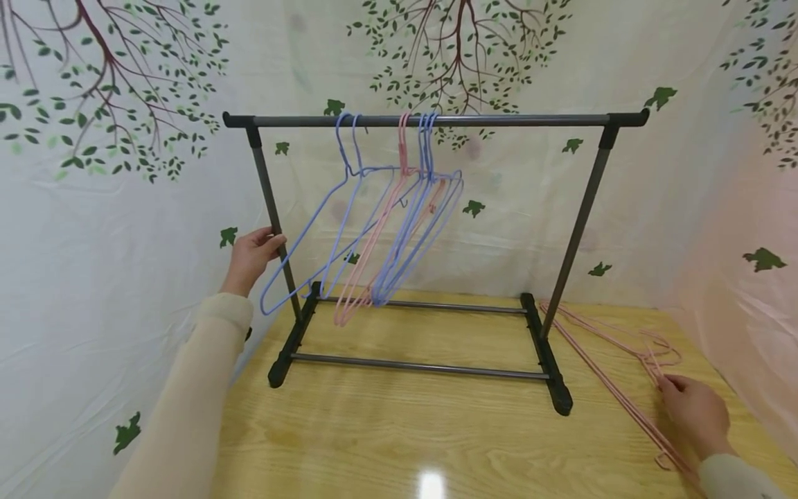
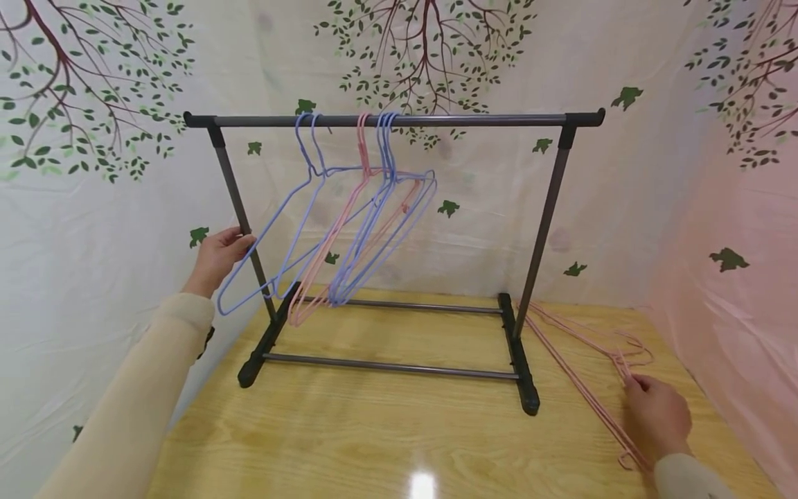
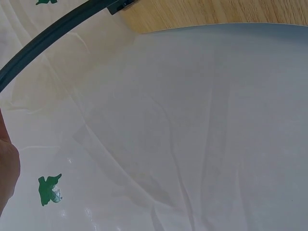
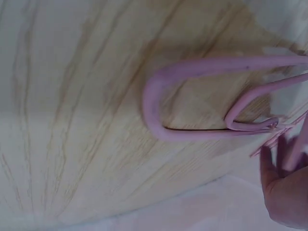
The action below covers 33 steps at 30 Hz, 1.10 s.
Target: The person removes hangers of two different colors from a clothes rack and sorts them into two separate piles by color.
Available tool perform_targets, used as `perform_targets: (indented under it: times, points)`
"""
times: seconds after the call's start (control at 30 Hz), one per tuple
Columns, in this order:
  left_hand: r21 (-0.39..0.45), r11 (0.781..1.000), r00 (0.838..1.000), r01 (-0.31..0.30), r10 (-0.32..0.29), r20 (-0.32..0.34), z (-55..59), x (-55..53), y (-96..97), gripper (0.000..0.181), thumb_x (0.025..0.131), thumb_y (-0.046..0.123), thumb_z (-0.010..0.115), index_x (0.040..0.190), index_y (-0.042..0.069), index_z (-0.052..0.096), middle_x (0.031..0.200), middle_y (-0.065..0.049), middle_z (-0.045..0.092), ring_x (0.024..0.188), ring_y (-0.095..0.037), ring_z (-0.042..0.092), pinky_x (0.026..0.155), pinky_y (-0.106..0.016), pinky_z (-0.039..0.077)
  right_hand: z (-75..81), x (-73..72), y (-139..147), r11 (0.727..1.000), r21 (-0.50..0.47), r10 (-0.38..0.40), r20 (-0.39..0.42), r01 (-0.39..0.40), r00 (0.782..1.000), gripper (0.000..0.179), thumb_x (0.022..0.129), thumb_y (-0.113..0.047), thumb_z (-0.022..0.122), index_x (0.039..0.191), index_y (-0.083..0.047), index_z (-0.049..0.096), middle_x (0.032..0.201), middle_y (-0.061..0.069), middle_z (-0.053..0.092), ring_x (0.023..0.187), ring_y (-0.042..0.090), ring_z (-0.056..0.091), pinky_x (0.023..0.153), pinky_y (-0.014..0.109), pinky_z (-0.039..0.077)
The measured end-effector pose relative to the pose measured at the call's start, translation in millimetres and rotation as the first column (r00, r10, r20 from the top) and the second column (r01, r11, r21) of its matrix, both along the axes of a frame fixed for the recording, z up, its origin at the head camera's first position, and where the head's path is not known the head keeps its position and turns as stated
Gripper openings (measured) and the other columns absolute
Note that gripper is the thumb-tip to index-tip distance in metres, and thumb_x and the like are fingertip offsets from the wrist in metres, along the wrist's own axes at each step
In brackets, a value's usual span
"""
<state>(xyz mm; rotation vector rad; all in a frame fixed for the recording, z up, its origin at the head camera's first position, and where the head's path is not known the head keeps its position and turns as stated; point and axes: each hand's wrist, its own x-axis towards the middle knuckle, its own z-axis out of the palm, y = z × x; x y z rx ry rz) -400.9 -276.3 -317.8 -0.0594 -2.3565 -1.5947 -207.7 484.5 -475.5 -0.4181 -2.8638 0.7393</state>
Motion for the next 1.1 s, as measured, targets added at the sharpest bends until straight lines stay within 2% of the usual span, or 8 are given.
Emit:
perform_targets:
  times: [0.1,0.17,0.43,0.53,0.63,0.73,0.93,1.1]
  points:
    - [-0.001,1.0,1.0,0.003,-0.003,0.003,-1.2,1.5,-0.1,0.05,0.099,0.03,0.062,0.138,-0.001,0.057,0.113,-0.009,0.068,0.1,-0.018,0.068,0.09,-0.027,0.055,-1.6,0.7,3.6,0.999,0.03,0.011,0.023,-0.012,1.0,0.064,0.106,-0.038,0.037,0.133,0.019,0.041,0.129,0.041,0.046,0.107,0.061,0.048,0.08,0.064,0.044]
    - [-0.001,1.0,1.0,0.008,-0.008,-0.001,-0.7,1.3,1.0,0.05,0.099,0.03,0.063,0.138,-0.001,0.057,0.111,-0.008,0.069,0.103,-0.022,0.068,0.09,-0.026,0.055,0.0,1.3,4.0,0.999,0.035,0.008,0.012,-0.008,1.0,0.065,0.106,-0.039,0.037,0.135,0.019,0.039,0.13,0.043,0.044,0.107,0.061,0.048,0.08,0.064,0.044]
    - [0.017,1.0,1.0,-0.003,0.003,-0.01,0.0,4.4,2.0,0.048,0.099,0.029,0.064,0.135,-0.001,0.059,0.102,0.001,0.069,0.102,-0.023,0.068,0.089,-0.027,0.055,15.6,-2.8,-9.1,1.0,0.02,0.01,-0.124,-0.007,0.992,0.059,0.107,-0.036,0.038,0.132,0.017,0.048,0.122,0.042,0.052,0.101,0.059,0.053,0.075,0.061,0.045]
    - [0.009,1.0,1.0,0.001,-0.001,-0.015,0.4,5.1,2.2,0.047,0.099,0.029,0.063,0.135,-0.002,0.058,0.102,0.001,0.068,0.094,-0.015,0.069,0.089,-0.027,0.055,21.2,-5.9,-18.0,1.0,0.017,0.025,-0.172,-0.022,0.985,0.058,0.107,-0.035,0.041,0.131,0.017,0.05,0.119,0.04,0.056,0.1,0.058,0.054,0.075,0.061,0.044]
    - [0.002,1.0,1.0,0.006,-0.006,-0.02,0.5,4.9,2.0,0.047,0.1,0.028,0.062,0.135,-0.003,0.058,0.109,-0.008,0.068,0.085,-0.004,0.067,0.087,-0.024,0.055,27.4,-8.6,-31.1,0.999,-0.022,0.035,-0.194,-0.04,0.98,0.059,0.106,-0.037,0.042,0.133,0.016,0.049,0.121,0.039,0.056,0.103,0.056,0.054,0.078,0.061,0.044]
    - [0.004,1.0,1.0,0.01,-0.01,-0.027,0.0,4.6,1.8,0.047,0.1,0.027,0.061,0.136,-0.003,0.057,0.115,-0.015,0.067,0.087,-0.006,0.068,0.086,-0.022,0.055,35.4,-12.4,-47.1,0.997,-0.042,0.048,-0.218,-0.058,0.975,0.058,0.106,-0.037,0.043,0.135,0.014,0.049,0.125,0.037,0.055,0.105,0.053,0.055,0.081,0.061,0.044]
    - [0.008,1.0,1.0,0.01,-0.01,-0.02,-0.2,4.7,1.2,0.046,0.1,0.026,0.062,0.137,-0.002,0.057,0.104,0.001,0.068,0.107,-0.025,0.066,0.092,-0.031,0.054,58.1,-19.7,-85.7,0.994,-0.092,0.036,-0.307,-0.067,0.951,0.051,0.106,-0.032,0.047,0.134,0.01,0.054,0.125,0.034,0.057,0.107,0.049,0.054,0.085,0.061,0.043]
    - [-0.01,1.0,1.0,0.013,-0.013,-0.003,0.2,5.2,1.4,0.047,0.1,0.028,0.061,0.138,0.0,0.057,0.112,-0.006,0.067,0.11,-0.027,0.064,0.094,-0.033,0.053,79.5,-23.8,-113.9,0.988,-0.136,0.016,-0.348,-0.067,0.937,0.051,0.105,-0.036,0.048,0.136,0.005,0.056,0.124,0.03,0.061,0.108,0.047,0.055,0.084,0.057,0.039]
